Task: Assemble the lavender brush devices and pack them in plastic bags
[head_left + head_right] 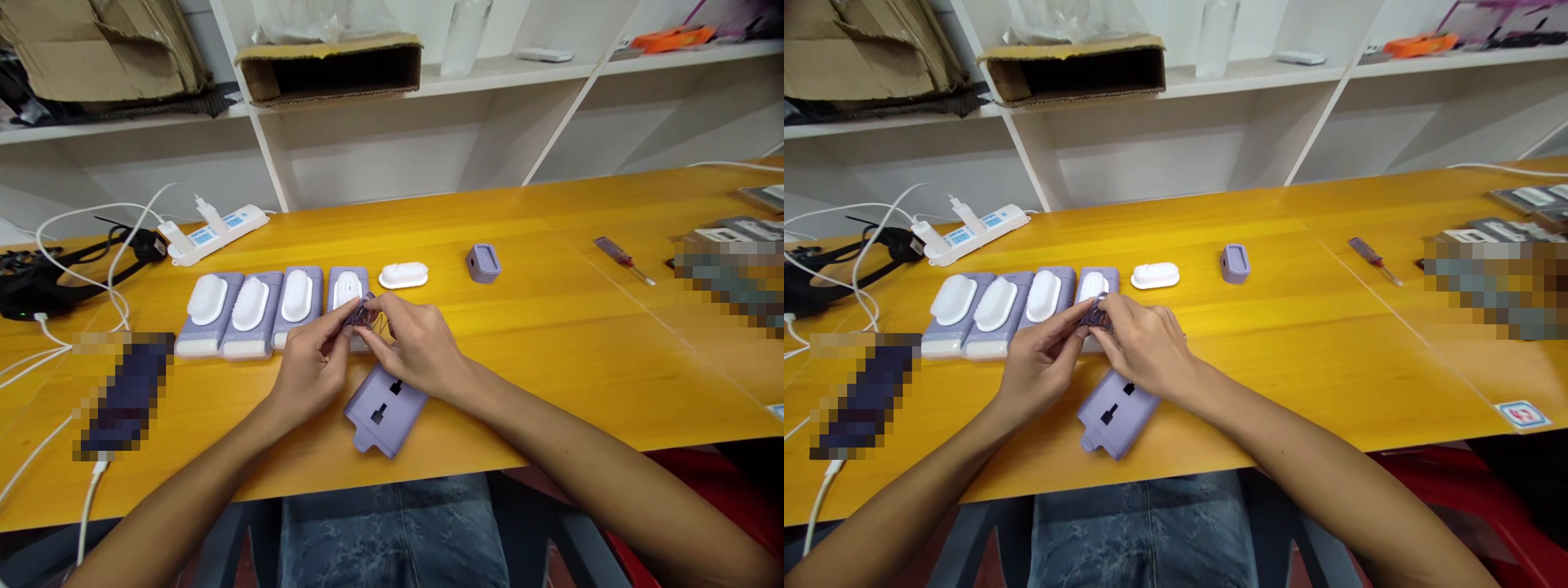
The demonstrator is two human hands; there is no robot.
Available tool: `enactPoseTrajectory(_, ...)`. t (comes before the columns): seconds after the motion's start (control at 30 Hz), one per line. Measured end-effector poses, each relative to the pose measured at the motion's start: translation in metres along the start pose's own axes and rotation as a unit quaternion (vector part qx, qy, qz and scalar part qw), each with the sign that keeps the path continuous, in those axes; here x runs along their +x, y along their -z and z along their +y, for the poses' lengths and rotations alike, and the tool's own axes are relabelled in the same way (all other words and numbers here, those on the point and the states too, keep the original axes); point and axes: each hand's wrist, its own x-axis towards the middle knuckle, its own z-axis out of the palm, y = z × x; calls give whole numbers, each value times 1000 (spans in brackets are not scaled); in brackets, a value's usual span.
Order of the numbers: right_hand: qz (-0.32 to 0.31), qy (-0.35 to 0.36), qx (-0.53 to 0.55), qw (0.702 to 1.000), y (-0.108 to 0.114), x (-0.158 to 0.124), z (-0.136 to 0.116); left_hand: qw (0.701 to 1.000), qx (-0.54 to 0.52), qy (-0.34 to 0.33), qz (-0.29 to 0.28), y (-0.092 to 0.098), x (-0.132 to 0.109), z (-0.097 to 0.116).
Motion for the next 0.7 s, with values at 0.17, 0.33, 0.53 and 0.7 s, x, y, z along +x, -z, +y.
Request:
enactPoseTrajectory(0.17,0,2,16,1000,2,2,1,1000,-12,-5,-8,0,3,4)
enactPoseTrajectory(0.33,-9,-3,53,999,6,5,0,1000,-14,-8,-10,0,3,3)
enactPoseTrajectory(0.53,-6,-25,79,997,6,5,2,1000,0,-29,-8,1,3,3)
enactPoseTrajectory(0.7,-2,-40,89,995,5,4,4,999,11,-39,-6,1,4,5)
